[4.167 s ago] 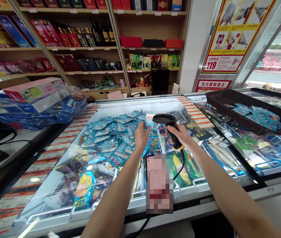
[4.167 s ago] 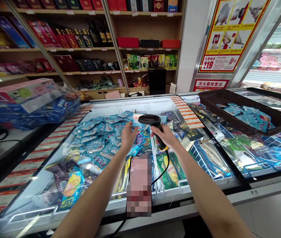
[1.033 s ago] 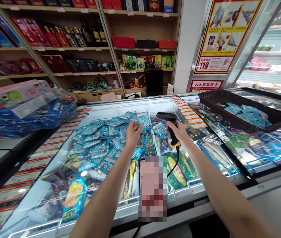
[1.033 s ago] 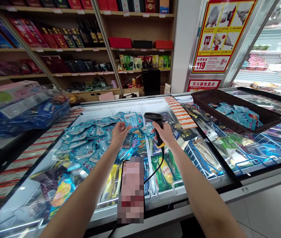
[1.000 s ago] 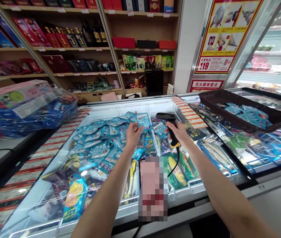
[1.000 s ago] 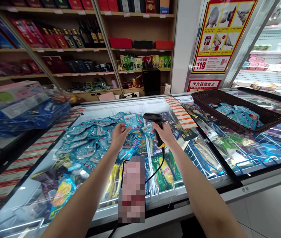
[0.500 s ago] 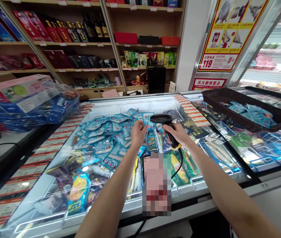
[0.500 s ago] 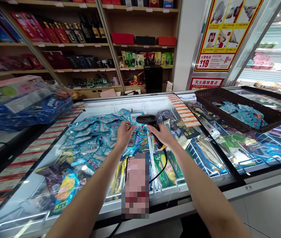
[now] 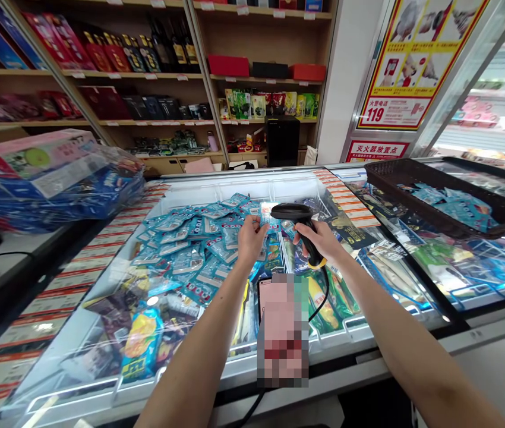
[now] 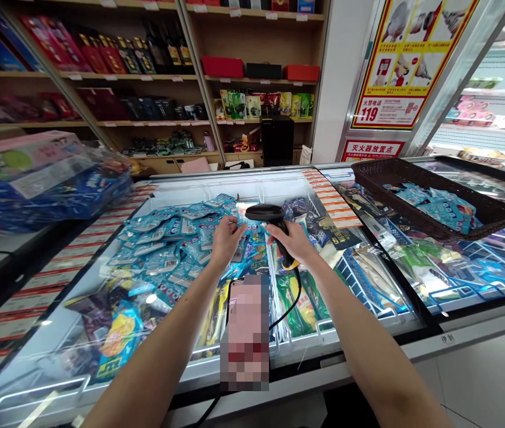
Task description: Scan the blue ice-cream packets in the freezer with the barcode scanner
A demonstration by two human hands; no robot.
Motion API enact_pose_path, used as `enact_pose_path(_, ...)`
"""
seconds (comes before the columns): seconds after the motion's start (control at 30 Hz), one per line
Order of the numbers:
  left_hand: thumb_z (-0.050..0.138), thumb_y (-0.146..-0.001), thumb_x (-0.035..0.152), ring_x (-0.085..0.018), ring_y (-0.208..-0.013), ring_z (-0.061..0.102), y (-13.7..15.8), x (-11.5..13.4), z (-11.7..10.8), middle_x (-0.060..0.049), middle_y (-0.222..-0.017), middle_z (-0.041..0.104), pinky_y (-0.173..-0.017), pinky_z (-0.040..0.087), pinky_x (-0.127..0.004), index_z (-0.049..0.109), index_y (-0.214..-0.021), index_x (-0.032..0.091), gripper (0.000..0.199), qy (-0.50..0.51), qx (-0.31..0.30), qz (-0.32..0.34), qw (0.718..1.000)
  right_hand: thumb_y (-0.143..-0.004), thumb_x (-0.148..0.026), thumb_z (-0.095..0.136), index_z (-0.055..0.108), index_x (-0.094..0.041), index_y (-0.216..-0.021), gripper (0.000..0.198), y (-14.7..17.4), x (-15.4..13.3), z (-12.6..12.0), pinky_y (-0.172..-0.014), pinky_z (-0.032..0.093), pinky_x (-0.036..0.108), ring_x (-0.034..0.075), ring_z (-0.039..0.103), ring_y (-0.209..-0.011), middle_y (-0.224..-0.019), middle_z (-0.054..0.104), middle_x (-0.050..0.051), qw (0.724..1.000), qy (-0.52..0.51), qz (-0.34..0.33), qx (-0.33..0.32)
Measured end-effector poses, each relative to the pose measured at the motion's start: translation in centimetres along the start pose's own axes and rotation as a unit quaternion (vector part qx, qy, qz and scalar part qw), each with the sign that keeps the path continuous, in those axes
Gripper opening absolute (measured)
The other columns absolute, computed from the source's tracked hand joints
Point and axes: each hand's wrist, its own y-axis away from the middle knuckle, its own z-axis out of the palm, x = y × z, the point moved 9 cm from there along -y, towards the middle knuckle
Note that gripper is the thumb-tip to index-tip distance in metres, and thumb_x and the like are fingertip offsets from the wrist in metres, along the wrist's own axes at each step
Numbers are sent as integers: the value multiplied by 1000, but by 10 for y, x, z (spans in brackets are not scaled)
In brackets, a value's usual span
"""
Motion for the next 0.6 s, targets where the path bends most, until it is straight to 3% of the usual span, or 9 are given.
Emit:
enact_pose_path(0.23,59,-82,37,-10,-54,39,3,2,-1,8,-59,37,-54,31,-23,46,-91,22,22,-10,4,10,1000,-76,-61,63,58,-18,-81,44,-2,5,-6,-34,43,24,13,57,-39,-74,70,6,998,-43,32,31)
enact_pose_path(0.6,58,-83,34,-10,-54,39,2,1,-2,7,-60,38,-55,31,-23,46,-90,22,19,-31,9,23,999,-82,-59,58,59,-17,-87,42,10,-10,14,-39,45,23,11,59,-43,-78,71,6,1000,-16,10,-22)
